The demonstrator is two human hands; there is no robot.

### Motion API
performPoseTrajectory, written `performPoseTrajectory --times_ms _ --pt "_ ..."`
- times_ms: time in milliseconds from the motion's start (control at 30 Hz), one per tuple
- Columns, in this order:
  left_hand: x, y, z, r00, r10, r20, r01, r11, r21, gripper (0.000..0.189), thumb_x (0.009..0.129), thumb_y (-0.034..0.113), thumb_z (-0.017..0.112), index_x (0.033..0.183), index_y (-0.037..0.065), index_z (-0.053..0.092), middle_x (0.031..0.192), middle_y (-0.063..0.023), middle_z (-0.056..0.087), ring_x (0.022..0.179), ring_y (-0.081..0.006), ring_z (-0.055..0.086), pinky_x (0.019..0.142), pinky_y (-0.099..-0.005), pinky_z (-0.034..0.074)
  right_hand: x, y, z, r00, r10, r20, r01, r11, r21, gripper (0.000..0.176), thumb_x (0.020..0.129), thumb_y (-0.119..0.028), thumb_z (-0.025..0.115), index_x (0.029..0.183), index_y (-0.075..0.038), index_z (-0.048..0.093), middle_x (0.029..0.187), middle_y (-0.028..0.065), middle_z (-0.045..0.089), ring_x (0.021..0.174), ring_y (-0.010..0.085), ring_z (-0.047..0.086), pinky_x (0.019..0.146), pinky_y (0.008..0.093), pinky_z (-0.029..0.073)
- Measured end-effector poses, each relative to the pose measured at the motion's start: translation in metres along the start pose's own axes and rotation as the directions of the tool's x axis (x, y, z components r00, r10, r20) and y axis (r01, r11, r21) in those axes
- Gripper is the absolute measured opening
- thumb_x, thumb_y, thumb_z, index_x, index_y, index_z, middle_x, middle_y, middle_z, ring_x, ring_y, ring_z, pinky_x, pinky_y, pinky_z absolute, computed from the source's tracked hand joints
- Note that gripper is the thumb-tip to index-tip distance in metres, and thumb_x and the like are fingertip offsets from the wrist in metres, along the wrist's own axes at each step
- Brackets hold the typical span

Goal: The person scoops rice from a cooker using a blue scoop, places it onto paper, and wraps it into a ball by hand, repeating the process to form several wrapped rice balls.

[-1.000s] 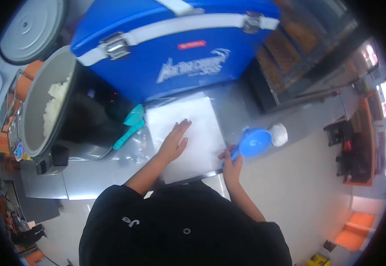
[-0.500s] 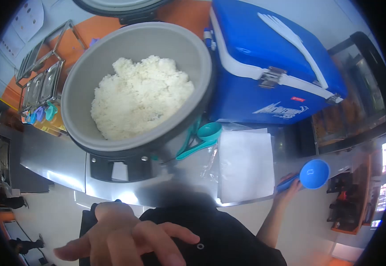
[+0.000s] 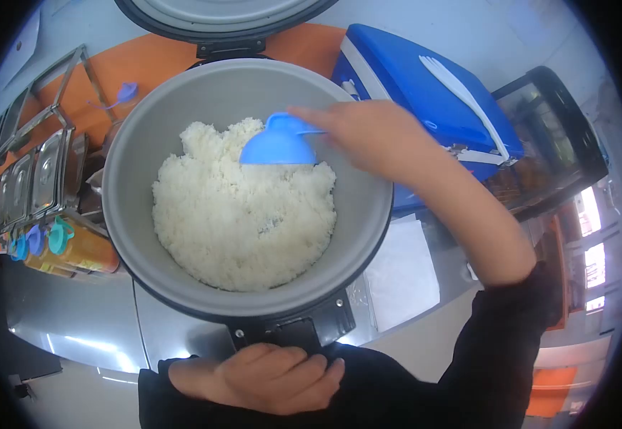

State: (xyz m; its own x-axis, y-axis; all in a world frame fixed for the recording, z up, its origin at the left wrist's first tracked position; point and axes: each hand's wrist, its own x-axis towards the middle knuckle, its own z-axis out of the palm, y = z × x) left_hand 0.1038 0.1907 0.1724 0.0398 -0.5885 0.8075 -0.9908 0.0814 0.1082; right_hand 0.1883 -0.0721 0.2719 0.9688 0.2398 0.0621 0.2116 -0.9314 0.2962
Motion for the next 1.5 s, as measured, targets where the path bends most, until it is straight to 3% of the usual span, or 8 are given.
performPoseTrajectory --times_ms 67,567,800,867,967,1100,1267,1500 --pt "0.000 0.000 0.000 1.000 0.001 0.016 -0.001 1.000 0.004 0.018 0.079 0.029 0.060 0.090 0.016 0.067 0.079 0.0076 0.057 0.059 -0.0049 0.046 0.048 -0.0175 0.028 0.041 -0.016 0.013 0.962 0.047 0.270 -0.007 0.989 -0.148 0.054 0.085 -0.005 0.057 0.136 -0.017 0.049 0.091 0.0099 0.067 0.077 0.0270 0.068 0.068 0.0379 0.055" --pt "0.001 -0.002 0.001 0.996 -0.040 -0.077 0.034 0.997 -0.070 0.015 0.077 0.021 0.058 0.087 0.012 0.064 0.079 0.0028 0.053 0.068 -0.0090 0.046 0.058 -0.0245 0.026 0.095 -0.046 0.049 0.797 -0.299 0.525 0.405 0.909 -0.096 0.056 0.085 -0.001 0.050 0.138 -0.017 0.047 0.083 0.0109 0.064 0.075 0.0286 0.067 0.066 0.0388 0.056" --pt "-0.012 0.002 0.001 0.998 0.029 0.050 -0.033 0.997 0.075 0.025 0.079 0.027 0.056 0.098 0.011 0.062 0.090 0.0001 0.057 0.077 -0.0120 0.051 0.065 -0.0264 0.034 0.089 -0.030 0.031 0.775 -0.470 0.422 0.542 0.838 -0.062 0.058 0.084 -0.006 0.056 0.135 -0.032 0.049 0.083 0.0064 0.064 0.074 0.0263 0.067 0.065 0.0372 0.056" --pt "-0.014 0.002 0.003 0.998 0.026 0.057 -0.032 0.994 0.102 0.025 0.079 0.027 0.056 0.097 0.011 0.062 0.090 0.0003 0.057 0.078 -0.0119 0.051 0.065 -0.0262 0.034 0.098 -0.017 0.025 0.853 -0.501 0.146 0.520 0.841 -0.148 0.057 0.083 -0.008 0.059 0.132 -0.035 0.052 0.082 0.0036 0.063 0.070 0.0233 0.066 0.061 0.0349 0.054" --pt "-0.014 0.003 0.003 0.998 0.023 0.065 -0.032 0.989 0.143 0.025 0.079 0.028 0.056 0.097 0.011 0.062 0.091 0.0005 0.058 0.078 -0.0118 0.051 0.065 -0.0259 0.033 0.096 -0.026 0.015 0.893 -0.433 0.126 0.432 0.901 0.037 0.045 0.087 -0.008 0.053 0.126 -0.029 0.058 0.082 0.0070 0.065 0.078 0.0259 0.065 0.063 0.0392 0.051" --pt "-0.013 0.006 0.005 0.998 0.017 0.065 -0.027 0.986 0.166 0.025 0.079 0.028 0.055 0.097 0.012 0.062 0.092 0.0008 0.058 0.079 -0.0117 0.051 0.065 -0.0255 0.033 0.082 -0.056 0.030 0.858 -0.508 0.083 0.513 0.856 -0.067 0.054 0.082 -0.005 0.058 0.129 -0.033 0.057 0.080 0.0037 0.062 0.065 0.0220 0.065 0.057 0.0343 0.052" --pt "-0.008 0.006 0.003 0.999 0.001 0.051 -0.009 0.986 0.168 0.025 0.080 0.029 0.055 0.096 0.012 0.062 0.092 0.0012 0.059 0.079 -0.0115 0.051 0.064 -0.0250 0.032 0.078 -0.086 0.037 0.754 -0.523 0.397 0.522 0.844 0.122 0.052 0.082 -0.002 0.056 0.129 -0.022 0.057 0.078 0.0058 0.062 0.070 0.0263 0.066 0.058 0.0363 0.055" --pt "0.000 0.006 0.000 0.996 -0.090 -0.007 0.091 0.992 0.083 0.013 0.075 0.019 0.059 0.086 0.016 0.065 0.085 0.0039 0.058 0.067 -0.0082 0.045 0.059 -0.0240 0.026 0.092 -0.090 0.021 0.655 -0.368 0.660 0.470 0.882 0.027 0.048 0.082 -0.002 0.056 0.128 -0.017 0.058 0.079 0.0113 0.067 0.075 0.0278 0.067 0.063 0.0366 0.056"
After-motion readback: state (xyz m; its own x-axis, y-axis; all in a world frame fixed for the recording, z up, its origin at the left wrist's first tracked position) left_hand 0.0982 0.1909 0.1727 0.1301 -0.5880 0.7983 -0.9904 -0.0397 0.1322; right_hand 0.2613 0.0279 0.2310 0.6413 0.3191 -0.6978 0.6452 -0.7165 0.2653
